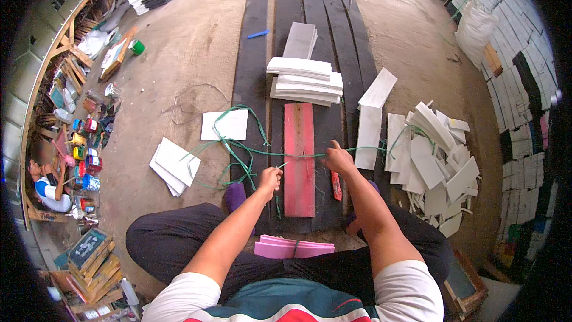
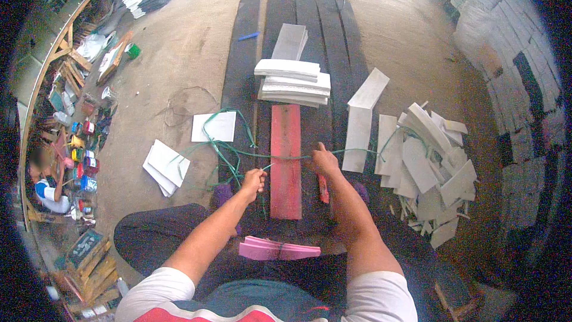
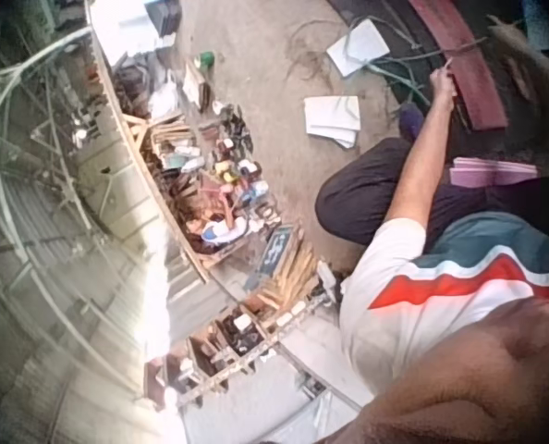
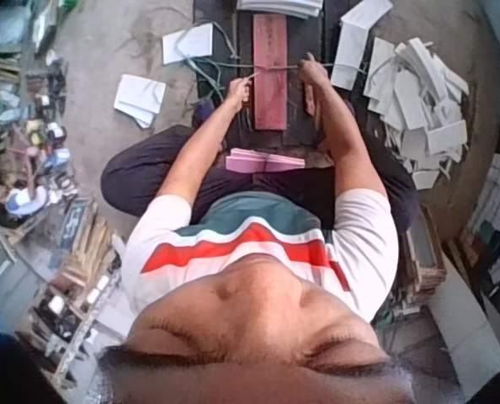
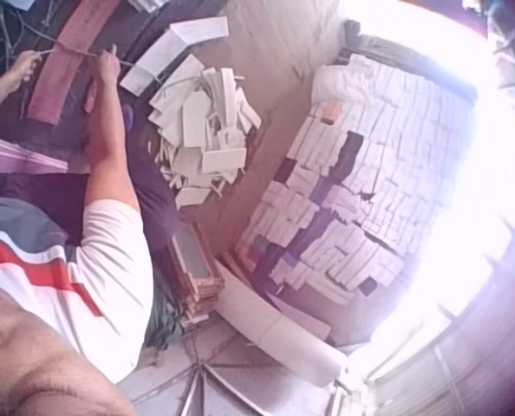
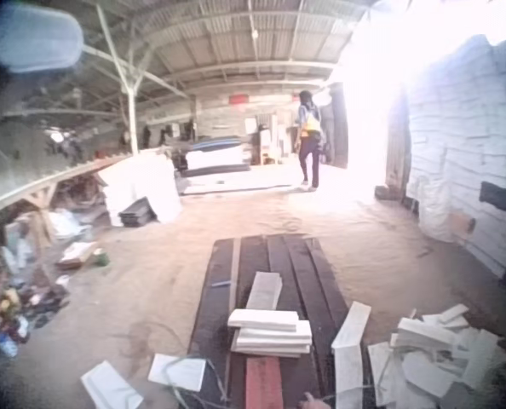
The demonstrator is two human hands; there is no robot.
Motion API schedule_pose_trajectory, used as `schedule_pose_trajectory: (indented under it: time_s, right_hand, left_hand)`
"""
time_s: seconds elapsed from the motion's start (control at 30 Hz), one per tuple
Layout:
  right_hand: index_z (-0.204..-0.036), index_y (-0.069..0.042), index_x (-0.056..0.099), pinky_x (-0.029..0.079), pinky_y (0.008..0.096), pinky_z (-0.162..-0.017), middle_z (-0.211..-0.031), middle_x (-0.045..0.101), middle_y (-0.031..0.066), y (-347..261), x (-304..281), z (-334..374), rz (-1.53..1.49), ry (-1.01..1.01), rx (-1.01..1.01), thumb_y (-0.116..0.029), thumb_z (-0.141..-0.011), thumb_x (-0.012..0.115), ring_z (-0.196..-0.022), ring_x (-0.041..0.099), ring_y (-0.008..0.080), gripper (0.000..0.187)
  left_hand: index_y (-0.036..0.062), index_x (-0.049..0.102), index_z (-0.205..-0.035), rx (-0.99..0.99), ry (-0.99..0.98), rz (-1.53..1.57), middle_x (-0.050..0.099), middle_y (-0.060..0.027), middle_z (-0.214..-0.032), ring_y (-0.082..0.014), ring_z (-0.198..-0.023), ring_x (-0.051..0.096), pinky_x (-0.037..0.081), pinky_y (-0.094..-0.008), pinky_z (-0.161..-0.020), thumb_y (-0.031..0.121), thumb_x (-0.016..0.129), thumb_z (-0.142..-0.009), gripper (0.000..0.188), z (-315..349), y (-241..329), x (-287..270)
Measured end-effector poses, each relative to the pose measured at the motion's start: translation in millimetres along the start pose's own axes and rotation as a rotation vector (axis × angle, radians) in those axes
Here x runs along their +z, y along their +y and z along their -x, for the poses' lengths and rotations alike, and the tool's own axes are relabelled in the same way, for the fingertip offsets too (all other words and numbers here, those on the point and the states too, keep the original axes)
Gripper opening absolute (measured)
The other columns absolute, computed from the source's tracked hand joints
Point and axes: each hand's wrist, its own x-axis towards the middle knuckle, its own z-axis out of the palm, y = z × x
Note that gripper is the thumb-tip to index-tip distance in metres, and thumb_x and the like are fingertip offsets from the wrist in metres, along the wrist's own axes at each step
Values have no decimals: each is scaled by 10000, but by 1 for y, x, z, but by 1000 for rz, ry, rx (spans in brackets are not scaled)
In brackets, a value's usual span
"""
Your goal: The person sits on the floor and bundles white rectangular boards using green string. They measure and cut the string, tie it around stacks of boards, and arrange the bundles on a wooden platform.
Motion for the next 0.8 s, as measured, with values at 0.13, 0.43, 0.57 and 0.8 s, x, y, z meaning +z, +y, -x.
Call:
schedule_pose_trajectory:
  time_s: [0.13,0.43,0.57,0.8]
  right_hand:
    - [-1114,-94,718,533,487,-965,-1601,379,153,25,41,-15,33,-109,17,-318,-898,694,-1159,653,387,311]
    - [-957,-112,778,534,450,-892,-1036,746,123,-19,26,-20,77,142,-299,-273,-849,721,-998,686,344,202]
    - [-924,-118,788,548,436,-817,-942,761,110,-85,0,0,-173,166,-612,-220,-803,745,-903,687,315,164]
    - [-1164,-22,627,505,305,-636,-863,622,23,-111,-55,32,-877,-114,-332,-134,-962,700,-743,580,105,242]
  left_hand:
    - [65,576,-1010,-116,11,296,581,-34,-734,-159,-571,559,533,-359,-519,281,450,-1092,263,1,-5,1]
    - [89,589,-1035,-40,-223,470,678,-88,-1058,-247,-948,667,538,-428,-851,302,476,-1083,246,-2,0,22]
    - [118,597,-993,95,-288,662,680,-46,-1019,-232,-959,657,510,-425,-849,329,528,-1057,231,-3,37,36]
    - [92,582,-927,330,-76,897,574,-23,-803,-122,-556,420,432,-336,-601,264,521,-1063,227,9,119,-14]
